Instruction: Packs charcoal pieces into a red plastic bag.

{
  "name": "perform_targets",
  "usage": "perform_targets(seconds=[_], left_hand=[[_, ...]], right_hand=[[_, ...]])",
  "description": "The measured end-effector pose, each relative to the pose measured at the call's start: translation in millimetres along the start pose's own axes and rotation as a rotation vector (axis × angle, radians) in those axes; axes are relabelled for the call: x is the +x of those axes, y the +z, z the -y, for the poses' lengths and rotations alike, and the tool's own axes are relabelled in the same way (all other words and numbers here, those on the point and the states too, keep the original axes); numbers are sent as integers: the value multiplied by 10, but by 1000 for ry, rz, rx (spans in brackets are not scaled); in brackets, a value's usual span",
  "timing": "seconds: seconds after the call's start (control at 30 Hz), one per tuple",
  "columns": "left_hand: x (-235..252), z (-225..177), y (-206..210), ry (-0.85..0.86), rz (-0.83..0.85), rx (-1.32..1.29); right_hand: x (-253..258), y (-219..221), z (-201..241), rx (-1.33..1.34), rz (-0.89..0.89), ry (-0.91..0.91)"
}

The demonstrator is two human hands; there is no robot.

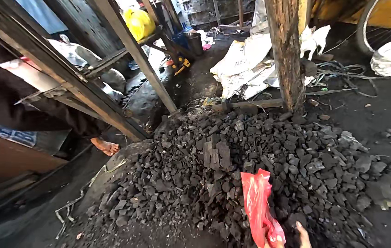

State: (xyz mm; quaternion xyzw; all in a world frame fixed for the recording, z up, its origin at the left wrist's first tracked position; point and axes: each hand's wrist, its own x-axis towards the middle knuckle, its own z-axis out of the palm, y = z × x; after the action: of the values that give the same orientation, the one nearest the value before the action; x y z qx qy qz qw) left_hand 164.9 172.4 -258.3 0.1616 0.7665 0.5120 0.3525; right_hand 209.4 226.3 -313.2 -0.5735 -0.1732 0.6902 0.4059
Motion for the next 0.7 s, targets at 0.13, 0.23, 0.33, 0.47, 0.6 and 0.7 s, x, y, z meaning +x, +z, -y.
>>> perform_targets(seconds=[0.13,0.23,0.33,0.47,0.6,0.7], left_hand=[[94,-261,-449,-44,298,-29],[335,-538,-830,-156,338,-140],[694,-711,-1068,-142,171,-167],[1077,-910,-1060,88,88,67],[1136,-1284,-889,139,283,593],[1163,-1362,-813,231,481,478]], right_hand=[[6,50,156,157,-11,41],[-28,126,154,216,-11,37],[-117,233,253,356,19,121],[-196,409,571,441,94,219],[-312,793,1061,463,181,151],[-326,1144,1317,282,273,33]])
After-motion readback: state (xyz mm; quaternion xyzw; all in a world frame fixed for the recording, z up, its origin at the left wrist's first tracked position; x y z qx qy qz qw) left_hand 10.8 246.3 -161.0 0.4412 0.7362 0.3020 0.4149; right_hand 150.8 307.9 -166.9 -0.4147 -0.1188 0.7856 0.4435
